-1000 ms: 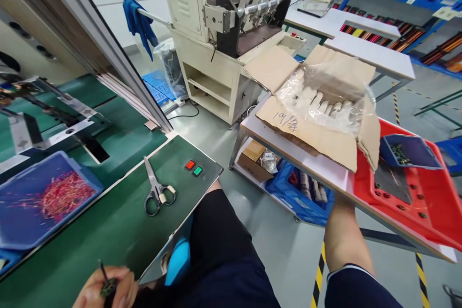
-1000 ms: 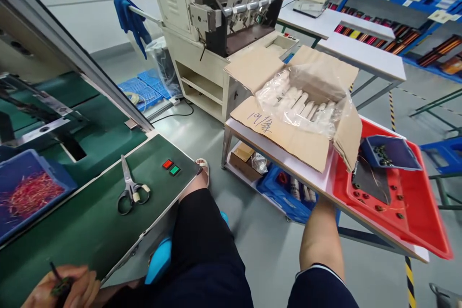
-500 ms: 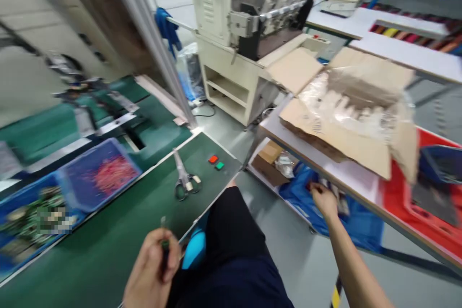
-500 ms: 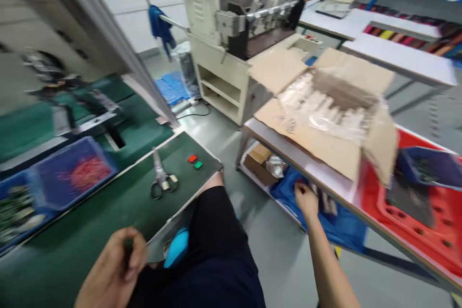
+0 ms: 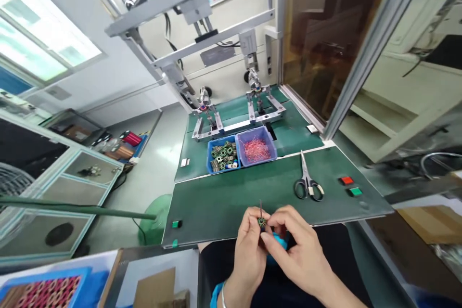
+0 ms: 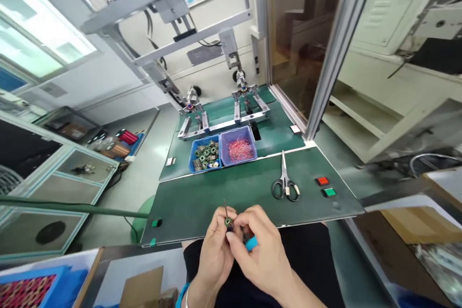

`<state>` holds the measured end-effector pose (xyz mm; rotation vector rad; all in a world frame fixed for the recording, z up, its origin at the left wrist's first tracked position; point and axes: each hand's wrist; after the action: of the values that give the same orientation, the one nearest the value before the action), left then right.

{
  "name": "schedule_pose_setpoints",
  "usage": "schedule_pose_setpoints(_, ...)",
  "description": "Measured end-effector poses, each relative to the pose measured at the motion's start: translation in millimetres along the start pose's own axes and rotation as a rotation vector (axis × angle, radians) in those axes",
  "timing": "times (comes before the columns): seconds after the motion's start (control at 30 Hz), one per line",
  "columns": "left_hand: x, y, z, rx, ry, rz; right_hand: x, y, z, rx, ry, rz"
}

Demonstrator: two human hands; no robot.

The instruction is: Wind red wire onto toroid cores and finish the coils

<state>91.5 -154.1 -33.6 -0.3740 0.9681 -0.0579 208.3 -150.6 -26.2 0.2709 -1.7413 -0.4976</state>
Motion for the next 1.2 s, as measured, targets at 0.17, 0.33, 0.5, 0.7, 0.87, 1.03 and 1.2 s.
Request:
schedule_pose_setpoints(0.17,-4.2,-1.2,-9.2,0.077,-0.047,0.064,-0.1,-4.5,12.4,0.003,-0.023,0.005)
schedule_pose_setpoints(0.33,-3.3,0.1,-19.5,0.070,0.033,0.159,2.0,-5.8,17.8,0.025,0.012,0.028)
schedule_pose_setpoints(0.5,-2.5,1.8,-28.8,0.067,0.032,0.175,0.1,-6.0,20.7,0.062,0.063,0.078)
schedule_pose_setpoints(0.7,-5.0,3.9,-32.6,0.082,-0.007,0.168,-2.0,-6.0,23.4,0.140,0.111,0.159)
schedule_pose_setpoints(0.87,-9.6,4.0,-31.1,0.114,-0.018,0.118,-0.9,-4.3,21.4,0.214,0.118,0.210)
schedule_pose_setpoints(1.03,-13.0,6.8,-35.6,0.074,0.052,0.191,0.0,-7.3,8.5,0.339,0.133,0.229)
schedule_pose_setpoints(1.2,-15.6,13.0,-43.5,0.044,0.028,0.220,0.5,-13.7,-5.2,0.426,0.136,0.315)
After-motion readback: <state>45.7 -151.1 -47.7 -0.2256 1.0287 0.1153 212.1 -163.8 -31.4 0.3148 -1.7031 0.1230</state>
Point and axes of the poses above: each hand's wrist, its own y-axis towards the middle knuckle, its own z-axis out of the palm, x = y × z, and after that the axes turned 9 degrees about -x, right-handed
